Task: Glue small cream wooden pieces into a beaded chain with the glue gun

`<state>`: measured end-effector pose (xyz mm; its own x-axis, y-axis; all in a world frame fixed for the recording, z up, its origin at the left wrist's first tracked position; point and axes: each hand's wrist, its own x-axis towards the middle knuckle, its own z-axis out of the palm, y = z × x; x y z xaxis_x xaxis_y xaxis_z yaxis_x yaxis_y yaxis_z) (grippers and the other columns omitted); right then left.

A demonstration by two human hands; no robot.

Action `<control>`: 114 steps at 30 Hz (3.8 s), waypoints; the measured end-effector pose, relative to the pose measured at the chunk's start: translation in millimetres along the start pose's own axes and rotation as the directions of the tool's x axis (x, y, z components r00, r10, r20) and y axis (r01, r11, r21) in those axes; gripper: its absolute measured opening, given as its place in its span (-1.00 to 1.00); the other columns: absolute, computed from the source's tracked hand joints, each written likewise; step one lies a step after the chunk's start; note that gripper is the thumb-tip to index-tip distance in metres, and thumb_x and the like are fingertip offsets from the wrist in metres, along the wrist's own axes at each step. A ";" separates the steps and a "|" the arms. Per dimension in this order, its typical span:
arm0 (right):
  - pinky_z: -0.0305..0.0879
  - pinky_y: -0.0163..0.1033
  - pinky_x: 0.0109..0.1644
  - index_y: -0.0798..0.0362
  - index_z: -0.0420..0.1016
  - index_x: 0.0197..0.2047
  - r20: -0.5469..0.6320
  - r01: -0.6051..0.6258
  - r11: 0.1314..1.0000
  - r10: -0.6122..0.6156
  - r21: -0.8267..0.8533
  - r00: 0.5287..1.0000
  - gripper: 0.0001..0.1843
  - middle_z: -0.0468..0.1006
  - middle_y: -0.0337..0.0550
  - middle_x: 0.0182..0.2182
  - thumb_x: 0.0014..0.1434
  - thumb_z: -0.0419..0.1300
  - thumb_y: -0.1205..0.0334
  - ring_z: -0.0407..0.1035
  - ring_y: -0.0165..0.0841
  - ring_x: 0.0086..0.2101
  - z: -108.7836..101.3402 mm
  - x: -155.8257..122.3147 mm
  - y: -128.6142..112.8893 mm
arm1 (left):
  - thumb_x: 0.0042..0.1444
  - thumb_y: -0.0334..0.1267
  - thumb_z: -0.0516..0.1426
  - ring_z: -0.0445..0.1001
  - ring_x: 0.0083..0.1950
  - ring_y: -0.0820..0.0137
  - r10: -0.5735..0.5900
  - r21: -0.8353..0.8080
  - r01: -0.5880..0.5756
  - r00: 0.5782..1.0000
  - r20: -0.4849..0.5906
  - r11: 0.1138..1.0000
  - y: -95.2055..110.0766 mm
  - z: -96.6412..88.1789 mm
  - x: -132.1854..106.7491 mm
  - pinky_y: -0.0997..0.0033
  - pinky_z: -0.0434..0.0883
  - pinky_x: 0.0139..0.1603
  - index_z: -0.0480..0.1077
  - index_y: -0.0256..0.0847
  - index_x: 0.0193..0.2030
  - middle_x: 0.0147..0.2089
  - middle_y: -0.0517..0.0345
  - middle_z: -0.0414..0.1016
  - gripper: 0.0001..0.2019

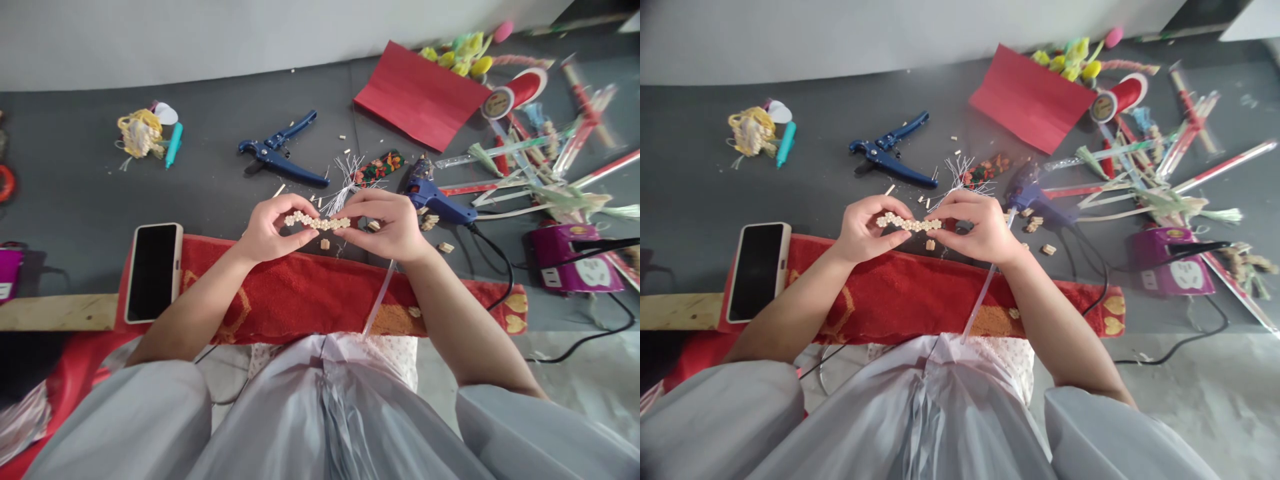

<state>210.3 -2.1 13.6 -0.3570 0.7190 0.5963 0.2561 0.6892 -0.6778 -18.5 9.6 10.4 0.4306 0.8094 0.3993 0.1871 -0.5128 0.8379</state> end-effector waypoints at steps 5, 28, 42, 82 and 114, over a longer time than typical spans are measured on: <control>0.42 -0.29 -0.32 0.02 0.68 -0.25 0.013 0.001 1.000 -0.001 -0.009 1.000 -0.83 0.62 -0.17 -0.38 0.15 0.36 0.12 0.47 -0.43 -0.42 0.4 0.0 0.0 | 0.00 -0.20 0.32 0.53 -0.32 0.43 0.045 0.036 -0.046 0.999 0.020 0.998 1.2 0.8 1.0 0.46 0.44 -0.30 0.53 -0.23 -0.25 -0.29 0.10 0.62 -0.80; 0.43 -0.31 -0.33 0.04 0.68 -0.27 -0.004 0.025 1.000 -0.025 -0.005 1.000 -0.85 0.63 -0.16 -0.39 0.13 0.38 0.15 0.49 -0.44 -0.42 -1.9 1.0 -1.3 | 0.05 -0.16 0.32 0.56 -0.31 0.44 0.016 -0.057 -0.017 1.000 -0.009 0.998 5.6 -2.1 0.7 0.48 0.47 -0.32 0.56 -0.24 -0.25 -0.28 0.08 0.64 -0.79; 0.44 -0.31 -0.32 0.03 0.67 -0.27 -0.024 0.043 0.999 -0.044 -0.020 0.999 -0.85 0.64 -0.17 -0.39 0.13 0.38 0.15 0.50 -0.44 -0.42 -3.5 1.3 -0.3 | 0.06 -0.39 0.32 0.62 -0.25 0.49 0.095 -0.236 -0.097 0.995 -0.020 0.967 2.1 0.0 1.5 0.59 0.56 -0.24 0.51 -0.18 -0.13 -0.25 0.12 0.64 -0.78; 0.45 -0.26 -0.30 -0.05 0.70 -0.24 -0.103 -0.004 0.998 -0.002 -0.055 0.995 -0.83 0.65 -0.20 -0.37 0.14 0.36 0.08 0.49 -0.41 -0.41 -0.6 -1.6 4.0 | 0.09 -0.34 0.29 0.50 -0.30 0.56 0.146 -0.022 -0.152 0.971 -0.189 0.988 -12.1 1.8 -1.5 0.62 0.52 -0.26 0.43 -0.13 -0.14 -0.28 0.20 0.47 -0.80; 0.46 -0.29 -0.37 0.08 0.51 -0.47 -0.096 -0.348 0.896 0.386 0.277 0.917 -0.53 0.55 -0.24 -0.51 -0.25 0.55 -0.08 0.44 -0.44 -0.48 3.4 0.7 8.8 | 0.03 -0.26 0.35 0.56 -0.37 0.55 0.000 -0.171 -0.040 0.973 -0.230 0.984 -8.9 5.2 1.0 0.62 0.55 -0.31 0.48 -0.23 -0.27 -0.34 0.16 0.56 -0.82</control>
<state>209.2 4.1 6.6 -0.1420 0.9344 0.3266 0.1047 0.3422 -0.9338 -15.1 13.4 1.3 0.2159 0.8535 0.4742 0.0157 -0.4886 0.8724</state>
